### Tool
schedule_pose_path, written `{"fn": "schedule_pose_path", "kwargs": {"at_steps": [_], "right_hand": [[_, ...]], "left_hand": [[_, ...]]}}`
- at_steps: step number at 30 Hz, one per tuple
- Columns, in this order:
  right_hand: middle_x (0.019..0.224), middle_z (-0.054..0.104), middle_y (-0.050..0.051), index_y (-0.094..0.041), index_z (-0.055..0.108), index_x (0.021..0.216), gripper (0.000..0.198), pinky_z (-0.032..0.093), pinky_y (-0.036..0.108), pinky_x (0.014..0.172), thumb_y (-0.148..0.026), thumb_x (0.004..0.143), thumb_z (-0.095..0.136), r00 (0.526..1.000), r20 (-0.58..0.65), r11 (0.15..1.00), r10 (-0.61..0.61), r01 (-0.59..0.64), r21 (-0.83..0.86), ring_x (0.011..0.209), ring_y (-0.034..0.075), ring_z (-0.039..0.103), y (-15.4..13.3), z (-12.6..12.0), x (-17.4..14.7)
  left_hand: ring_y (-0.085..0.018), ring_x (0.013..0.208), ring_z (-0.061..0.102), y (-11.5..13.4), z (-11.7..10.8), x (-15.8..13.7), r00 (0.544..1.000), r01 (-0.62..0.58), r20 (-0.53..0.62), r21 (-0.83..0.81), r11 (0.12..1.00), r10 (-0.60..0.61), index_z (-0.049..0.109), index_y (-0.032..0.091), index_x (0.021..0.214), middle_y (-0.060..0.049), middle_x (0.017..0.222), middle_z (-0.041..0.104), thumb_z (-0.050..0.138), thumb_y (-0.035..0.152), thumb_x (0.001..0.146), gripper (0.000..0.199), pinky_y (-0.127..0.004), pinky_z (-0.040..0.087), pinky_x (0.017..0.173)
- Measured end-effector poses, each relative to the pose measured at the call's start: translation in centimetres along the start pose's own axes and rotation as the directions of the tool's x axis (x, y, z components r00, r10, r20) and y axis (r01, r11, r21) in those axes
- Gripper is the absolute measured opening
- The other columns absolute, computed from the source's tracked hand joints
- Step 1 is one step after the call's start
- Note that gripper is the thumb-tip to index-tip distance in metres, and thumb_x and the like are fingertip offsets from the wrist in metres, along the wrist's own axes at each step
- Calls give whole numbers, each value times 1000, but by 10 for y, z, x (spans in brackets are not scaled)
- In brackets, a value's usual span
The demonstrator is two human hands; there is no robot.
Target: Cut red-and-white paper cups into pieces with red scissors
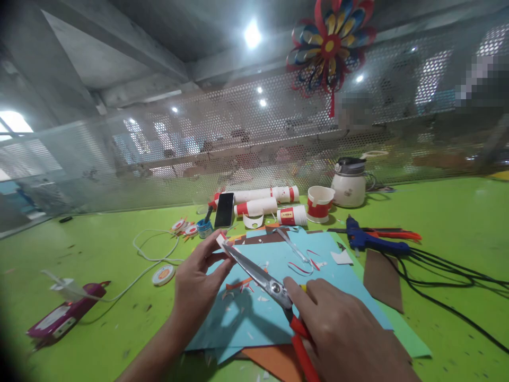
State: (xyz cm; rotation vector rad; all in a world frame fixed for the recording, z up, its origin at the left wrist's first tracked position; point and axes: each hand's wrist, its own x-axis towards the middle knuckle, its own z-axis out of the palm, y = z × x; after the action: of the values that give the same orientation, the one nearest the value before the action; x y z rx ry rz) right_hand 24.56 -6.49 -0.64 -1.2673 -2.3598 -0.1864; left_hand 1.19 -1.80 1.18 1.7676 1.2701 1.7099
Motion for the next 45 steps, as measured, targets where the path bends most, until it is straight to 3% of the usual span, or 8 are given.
{"fn": "schedule_pose_path", "kwargs": {"at_steps": [5,19,29,35,41,45], "right_hand": [[73,59,5,-21,56,113,41,54,47,50,-6,76,48,1000,-17,1000,9,-9,2,59,27,62,-1,-2,1],[88,59,5,-29,44,126,50,56,49,63,-11,80,53,997,57,995,53,-58,83,76,26,63,3,1,1],[76,61,5,-19,56,115,45,56,46,49,-6,72,55,999,-35,1000,-1,1,19,61,26,63,-3,-2,5],[73,64,8,-14,60,113,44,56,45,47,-3,71,49,998,-64,999,-22,24,22,59,26,65,-6,-4,7],[72,63,9,-14,62,113,44,55,46,46,-4,76,41,1000,11,1000,-13,14,-9,58,27,64,-5,-4,5],[78,64,10,-16,58,120,45,55,47,53,-8,79,43,997,65,999,32,-32,-4,64,27,64,-3,-4,3]], "left_hand": [[-19,82,70,1,-1,1,1000,-22,-13,37,999,23,58,15,119,-9,101,70,69,22,74,47,-34,61,77],[-18,78,70,-1,-1,3,998,-64,-18,22,998,64,58,13,118,-9,99,69,69,23,74,46,-35,62,76],[-17,81,69,-7,-1,1,986,-155,-41,124,980,161,55,15,121,-10,106,67,68,21,75,48,-35,62,77],[-18,79,70,-3,0,1,994,-96,-40,96,991,100,56,15,118,-9,101,69,69,21,74,47,-35,62,76],[-20,82,70,-2,0,1,999,-42,11,42,998,41,57,15,118,-10,100,70,69,24,75,46,-35,62,76],[-19,83,70,-2,-1,2,999,-27,44,4,1000,27,57,15,119,-9,100,70,70,24,74,47,-35,62,77]]}}
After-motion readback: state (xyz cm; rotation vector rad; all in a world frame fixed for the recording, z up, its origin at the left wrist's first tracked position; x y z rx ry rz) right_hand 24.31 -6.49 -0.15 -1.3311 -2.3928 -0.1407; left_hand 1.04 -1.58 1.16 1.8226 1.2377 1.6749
